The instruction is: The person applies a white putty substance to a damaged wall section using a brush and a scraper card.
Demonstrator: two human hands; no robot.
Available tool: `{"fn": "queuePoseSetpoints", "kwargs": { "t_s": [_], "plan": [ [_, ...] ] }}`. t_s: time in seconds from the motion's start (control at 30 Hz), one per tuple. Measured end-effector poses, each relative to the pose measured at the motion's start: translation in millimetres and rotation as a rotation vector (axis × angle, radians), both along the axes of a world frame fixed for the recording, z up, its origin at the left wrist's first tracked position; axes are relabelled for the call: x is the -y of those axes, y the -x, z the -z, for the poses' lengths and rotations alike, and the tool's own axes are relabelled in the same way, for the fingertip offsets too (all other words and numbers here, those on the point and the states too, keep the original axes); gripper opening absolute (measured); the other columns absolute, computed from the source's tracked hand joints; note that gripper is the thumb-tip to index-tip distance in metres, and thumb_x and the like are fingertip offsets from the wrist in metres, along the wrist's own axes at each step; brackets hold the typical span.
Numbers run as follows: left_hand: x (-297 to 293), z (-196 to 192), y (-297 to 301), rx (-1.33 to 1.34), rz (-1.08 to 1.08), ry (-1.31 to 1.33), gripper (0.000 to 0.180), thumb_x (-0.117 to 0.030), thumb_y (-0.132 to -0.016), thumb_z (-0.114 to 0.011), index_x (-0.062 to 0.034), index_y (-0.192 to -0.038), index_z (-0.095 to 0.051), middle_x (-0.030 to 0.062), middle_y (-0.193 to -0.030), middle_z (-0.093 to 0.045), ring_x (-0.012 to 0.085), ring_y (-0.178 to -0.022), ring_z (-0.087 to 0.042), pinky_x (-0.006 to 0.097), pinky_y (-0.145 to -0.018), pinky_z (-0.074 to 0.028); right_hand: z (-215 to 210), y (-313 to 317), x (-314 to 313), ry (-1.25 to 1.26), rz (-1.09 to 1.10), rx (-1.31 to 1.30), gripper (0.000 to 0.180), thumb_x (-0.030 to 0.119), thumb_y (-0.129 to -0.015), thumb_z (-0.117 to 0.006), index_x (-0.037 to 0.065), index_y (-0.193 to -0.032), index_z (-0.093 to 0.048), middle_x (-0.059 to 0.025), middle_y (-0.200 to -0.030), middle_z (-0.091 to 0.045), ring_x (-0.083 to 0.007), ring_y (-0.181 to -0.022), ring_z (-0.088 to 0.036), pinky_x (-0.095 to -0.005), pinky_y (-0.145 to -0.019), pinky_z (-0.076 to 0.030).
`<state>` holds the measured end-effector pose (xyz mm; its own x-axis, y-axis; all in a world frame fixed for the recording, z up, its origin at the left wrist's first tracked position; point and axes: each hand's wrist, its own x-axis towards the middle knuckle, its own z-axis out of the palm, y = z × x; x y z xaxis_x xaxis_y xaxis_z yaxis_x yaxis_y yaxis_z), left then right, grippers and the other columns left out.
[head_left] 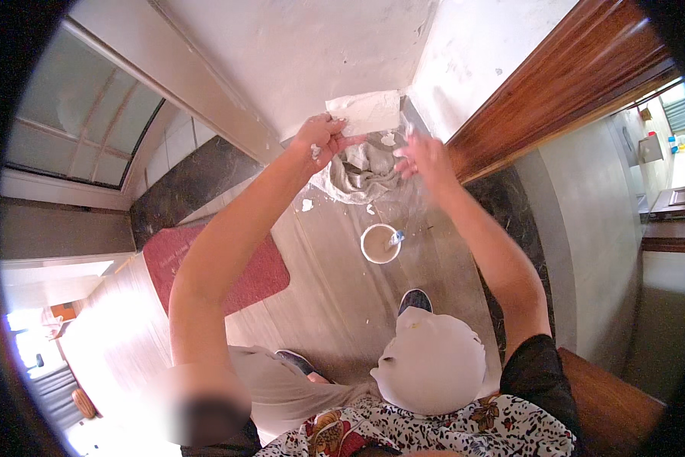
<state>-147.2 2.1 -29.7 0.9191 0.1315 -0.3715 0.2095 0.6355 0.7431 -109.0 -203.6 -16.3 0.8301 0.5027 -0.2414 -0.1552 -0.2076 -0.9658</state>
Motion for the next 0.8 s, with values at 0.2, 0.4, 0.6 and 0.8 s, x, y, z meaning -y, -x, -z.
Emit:
{"fn": "queuePoseSetpoints", "kwargs": {
  "t_s": [0.2, 0.4, 0.6, 0.8],
  "plan": [
    [-0.5, -16.1, -27.6, -0.017, -0.029, 0.156, 0.027, 0.001, -0.082, -0.034, 0.0178, -0.103, -0.029, 0.0236, -0.106, -0.041, 0.0309, -0.095, -0.048, 0.038, -0.083, -0.045, 14.1, -90.0, -51.8, -0.471, -0.07, -0.414, 0.021, 0.017, -0.08, -0.041, -0.001, -0.071, -0.047, -0.0086, -0.057, -0.049, -0.0137, -0.045, -0.046, -0.0233, -0.036, -0.032],
    [-22.7, -25.2, -44.8, 0.038, -0.061, 0.317, 0.03, 0.003, -0.081, -0.033, 0.0201, -0.105, -0.026, 0.0263, -0.108, -0.038, 0.0341, -0.1, -0.044, 0.038, -0.089, -0.041, -3.8, -120.6, -83.1, -0.539, -0.063, -0.414, 0.007, 0.002, -0.074, -0.041, -0.004, -0.071, -0.041, -0.0093, -0.06, -0.042, -0.0124, -0.042, -0.036, -0.0225, -0.034, -0.025],
    [-27.2, -29.1, -60.5, 0.198, -0.018, 0.475, 0.034, 0.004, -0.08, -0.029, 0.0222, -0.108, -0.02, 0.0306, -0.113, -0.031, 0.0377, -0.108, -0.035, 0.038, -0.093, -0.035, -10.5, -150.8, -92.3, -0.52, -0.074, -0.486, 0.003, 0.0, -0.073, -0.038, -0.003, -0.072, -0.038, -0.0091, -0.059, -0.041, -0.0105, -0.042, -0.036, -0.0204, -0.031, -0.024],
    [-33.8, -36.9, -75.1, 0.215, -0.114, 0.667, 0.037, 0.007, -0.078, -0.027, 0.0213, -0.111, -0.017, 0.0321, -0.116, -0.027, 0.0396, -0.11, -0.032, 0.038, -0.094, -0.033, -26.3, -165.4, -110.0, -0.495, -0.021, -0.606, 0.006, -0.002, -0.074, -0.033, -0.001, -0.074, -0.039, -0.0085, -0.059, -0.041, -0.0086, -0.039, -0.034, -0.018, -0.029, -0.023]
  ]
}}
